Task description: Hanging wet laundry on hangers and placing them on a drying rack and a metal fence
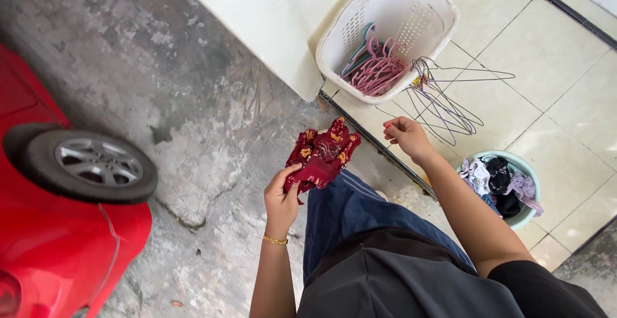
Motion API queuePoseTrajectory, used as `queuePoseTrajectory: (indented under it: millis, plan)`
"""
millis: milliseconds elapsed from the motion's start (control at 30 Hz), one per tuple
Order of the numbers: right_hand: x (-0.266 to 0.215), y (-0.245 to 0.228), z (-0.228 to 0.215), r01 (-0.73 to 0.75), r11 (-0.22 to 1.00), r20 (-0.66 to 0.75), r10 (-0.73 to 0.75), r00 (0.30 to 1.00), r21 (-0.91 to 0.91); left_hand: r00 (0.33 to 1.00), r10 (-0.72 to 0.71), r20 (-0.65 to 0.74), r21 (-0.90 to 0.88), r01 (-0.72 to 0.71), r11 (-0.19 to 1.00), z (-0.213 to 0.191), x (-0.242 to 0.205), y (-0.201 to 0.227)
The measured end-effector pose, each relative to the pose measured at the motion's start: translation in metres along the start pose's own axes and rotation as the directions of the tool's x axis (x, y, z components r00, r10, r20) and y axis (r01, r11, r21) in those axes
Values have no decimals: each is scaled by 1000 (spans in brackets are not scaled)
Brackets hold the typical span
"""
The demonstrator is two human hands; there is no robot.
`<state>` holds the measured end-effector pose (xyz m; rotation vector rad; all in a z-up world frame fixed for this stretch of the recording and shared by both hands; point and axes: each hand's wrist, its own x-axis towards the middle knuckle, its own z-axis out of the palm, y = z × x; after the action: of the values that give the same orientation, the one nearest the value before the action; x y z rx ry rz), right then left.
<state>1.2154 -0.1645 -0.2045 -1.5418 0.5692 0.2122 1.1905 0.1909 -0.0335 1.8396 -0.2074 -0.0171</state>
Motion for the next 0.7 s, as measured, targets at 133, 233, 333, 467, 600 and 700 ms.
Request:
queuePoseTrajectory:
  millis: [133,233,333,467,600,700]
  plan:
    - [67,-3,18,-85,993,-108,93,990,77,994,9,109,-40,-5,999,-3,88,-31]
    - [127,13,33,-172,970,-191,204,960,172,979,-16,205,-53,27,998,-6,158,-43]
    - [201,46,42,-248,934,-255,313,915,258,953,-66,294,-76,93,993,-1,221,-57]
    - [260,40,58,-426,851,-292,510,809,306,863,-155,481,16,169,986,4,275,-80]
    - [297,84,60,-585,796,-448,585,676,155,860,-110,498,-5,130,991,25,304,-101]
    - [328,102,50,-686,704,-429,686,588,185,863,-105,493,-48,148,988,46,322,-111]
